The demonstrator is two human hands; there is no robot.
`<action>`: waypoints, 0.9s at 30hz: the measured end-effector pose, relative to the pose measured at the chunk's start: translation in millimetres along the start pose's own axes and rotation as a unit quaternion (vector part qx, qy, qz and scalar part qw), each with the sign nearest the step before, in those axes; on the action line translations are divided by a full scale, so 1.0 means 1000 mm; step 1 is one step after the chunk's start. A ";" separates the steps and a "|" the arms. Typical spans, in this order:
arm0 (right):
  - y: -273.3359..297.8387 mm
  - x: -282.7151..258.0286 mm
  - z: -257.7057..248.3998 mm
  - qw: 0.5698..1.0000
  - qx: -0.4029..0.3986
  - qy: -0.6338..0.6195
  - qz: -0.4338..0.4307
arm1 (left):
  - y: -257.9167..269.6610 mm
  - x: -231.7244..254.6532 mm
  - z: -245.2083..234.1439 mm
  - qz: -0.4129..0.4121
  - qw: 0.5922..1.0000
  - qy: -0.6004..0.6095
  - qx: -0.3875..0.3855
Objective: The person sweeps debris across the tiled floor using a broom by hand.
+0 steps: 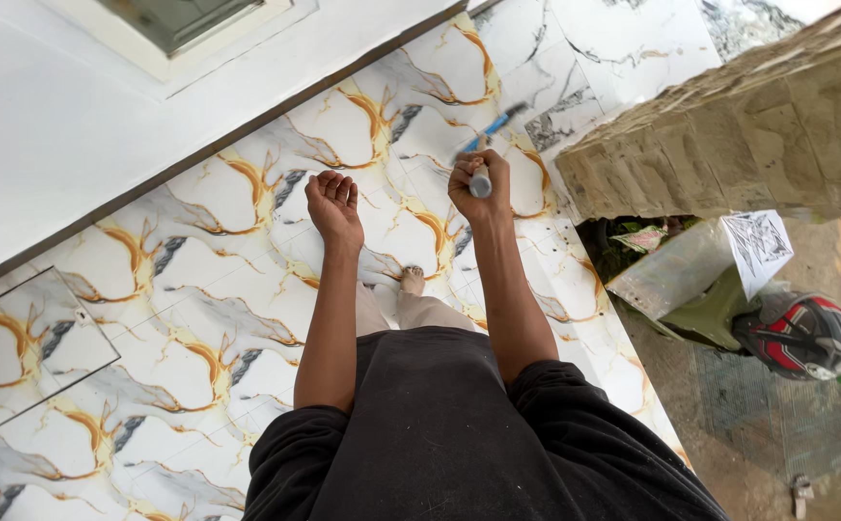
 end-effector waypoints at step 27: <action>0.003 0.103 -0.159 0.990 0.137 0.017 0.029 | 0.005 0.103 -0.047 -0.112 0.990 -0.038 -0.073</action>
Point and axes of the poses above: each hand's wrist, its own y-axis away from the middle knuckle, its own z-axis out of the palm, x = y × z, the point moved 2 cm from there along -y, towards the middle knuckle, and after that the axes turned 12 degrees about y, right-handed, at the moved point
